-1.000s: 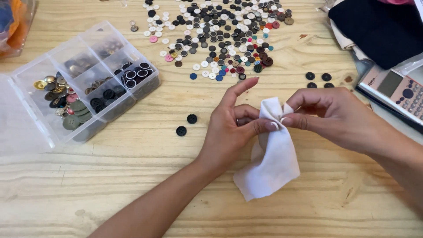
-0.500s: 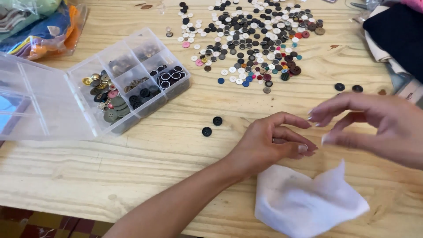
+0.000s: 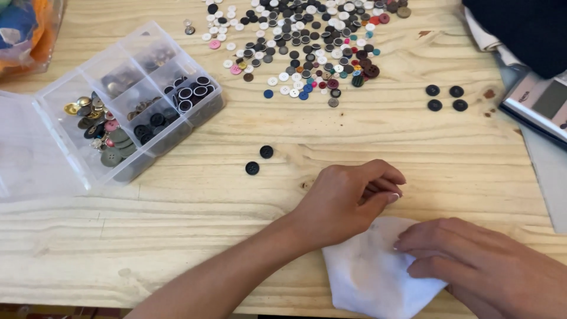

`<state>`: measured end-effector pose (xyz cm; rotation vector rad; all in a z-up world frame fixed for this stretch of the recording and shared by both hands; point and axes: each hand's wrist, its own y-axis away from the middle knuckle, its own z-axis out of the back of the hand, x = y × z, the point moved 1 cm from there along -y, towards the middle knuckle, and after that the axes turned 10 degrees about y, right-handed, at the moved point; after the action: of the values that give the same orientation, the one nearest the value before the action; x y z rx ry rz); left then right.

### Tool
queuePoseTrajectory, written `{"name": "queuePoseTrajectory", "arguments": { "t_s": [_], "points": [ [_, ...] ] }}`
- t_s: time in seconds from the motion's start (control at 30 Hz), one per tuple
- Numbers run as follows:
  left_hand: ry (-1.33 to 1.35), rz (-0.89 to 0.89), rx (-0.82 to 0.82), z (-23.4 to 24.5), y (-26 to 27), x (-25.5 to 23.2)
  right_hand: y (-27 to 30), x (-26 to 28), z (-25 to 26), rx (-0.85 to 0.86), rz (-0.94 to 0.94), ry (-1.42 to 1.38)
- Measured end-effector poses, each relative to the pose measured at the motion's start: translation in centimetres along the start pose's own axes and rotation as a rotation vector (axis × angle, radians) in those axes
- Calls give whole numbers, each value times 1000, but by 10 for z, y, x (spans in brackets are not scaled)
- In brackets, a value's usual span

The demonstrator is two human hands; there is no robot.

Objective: Cleaning individual buttons by wiping them with a cloth and sorting them into a storage container.

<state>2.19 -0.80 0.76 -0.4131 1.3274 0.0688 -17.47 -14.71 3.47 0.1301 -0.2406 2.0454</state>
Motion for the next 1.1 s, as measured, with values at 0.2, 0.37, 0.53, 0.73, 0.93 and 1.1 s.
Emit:
{"name": "queuePoseTrajectory", "arguments": {
  "t_s": [0.2,0.37,0.53,0.73,0.93,1.1],
  "points": [
    [179,65,-183,4,-1,-13,-15,14,50,-343,-332,-238],
    [928,210,165,19,3,-22,-26,-10,65,-177,-567,-17],
    [890,269,151,9,4,-1,-53,-84,57,-265,-718,-176],
    [738,364,-92,15,-5,-32,-32,-188,24,-300,-927,-655],
    [477,347,-62,8,3,-31,32,-236,-32,-4,-748,-982],
    [741,177,249,4,9,9,-2,-225,-19,303,-582,-1046]
  ]
}}
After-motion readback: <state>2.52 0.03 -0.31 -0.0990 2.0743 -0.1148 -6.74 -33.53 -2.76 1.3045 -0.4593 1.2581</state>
